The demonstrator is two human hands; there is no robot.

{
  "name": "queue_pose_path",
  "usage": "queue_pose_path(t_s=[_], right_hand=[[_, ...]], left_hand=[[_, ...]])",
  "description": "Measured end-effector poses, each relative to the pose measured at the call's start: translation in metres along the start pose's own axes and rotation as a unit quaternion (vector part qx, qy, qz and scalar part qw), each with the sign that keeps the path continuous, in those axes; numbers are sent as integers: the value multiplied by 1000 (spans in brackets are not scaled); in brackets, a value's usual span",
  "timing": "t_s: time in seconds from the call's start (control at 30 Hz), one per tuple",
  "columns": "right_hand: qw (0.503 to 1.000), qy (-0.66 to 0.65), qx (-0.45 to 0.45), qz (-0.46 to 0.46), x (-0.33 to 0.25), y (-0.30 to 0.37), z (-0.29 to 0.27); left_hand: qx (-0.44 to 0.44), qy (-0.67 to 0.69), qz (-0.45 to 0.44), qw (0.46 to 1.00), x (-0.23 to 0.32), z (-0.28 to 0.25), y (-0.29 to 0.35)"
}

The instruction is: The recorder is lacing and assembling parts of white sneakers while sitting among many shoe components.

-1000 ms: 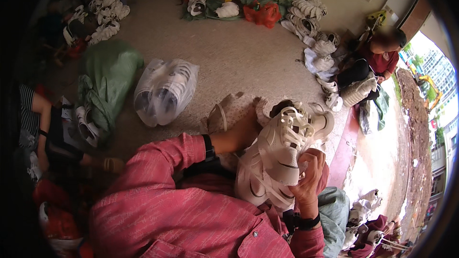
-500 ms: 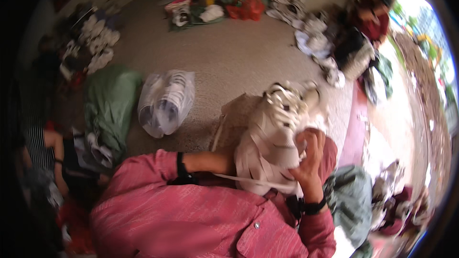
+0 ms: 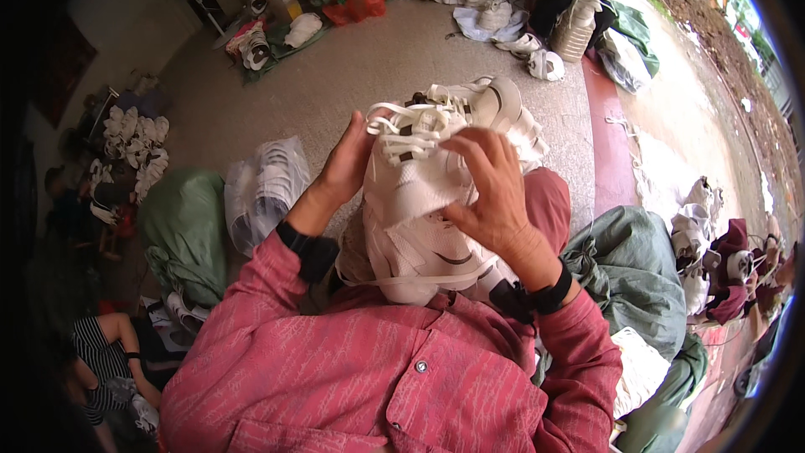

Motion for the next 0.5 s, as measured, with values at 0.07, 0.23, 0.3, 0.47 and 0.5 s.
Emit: queue_pose_path(t_s=[0.07,0.23,0.3,0.47,0.5], right_hand=[[999,27,-11,-30,-8,-16,-9],[991,-75,-91,-64,12,-63,3],[976,21,-172,133,26,-95,8],[918,-295,-71,257,89,-121,7],[919,-284,-75,262,110,-119,16]], left_hand=[[13,25,-26,999,-10,15,-11],[7,113,-81,990,-21,22,-20],[13,137,-80,987,-22,19,-14],[-51,-27,5,998,-5,34,4],[-81,-65,15,994,-2,39,5]])
Point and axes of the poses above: each hand's wrist, its own y-axis away from the middle knuckle, its own z-axis out of the palm, x = y × z, the point moved 10 cm from there along -y, towards the middle knuckle, and after that the axes turned 15 degrees about z, right-handed, at the moved point
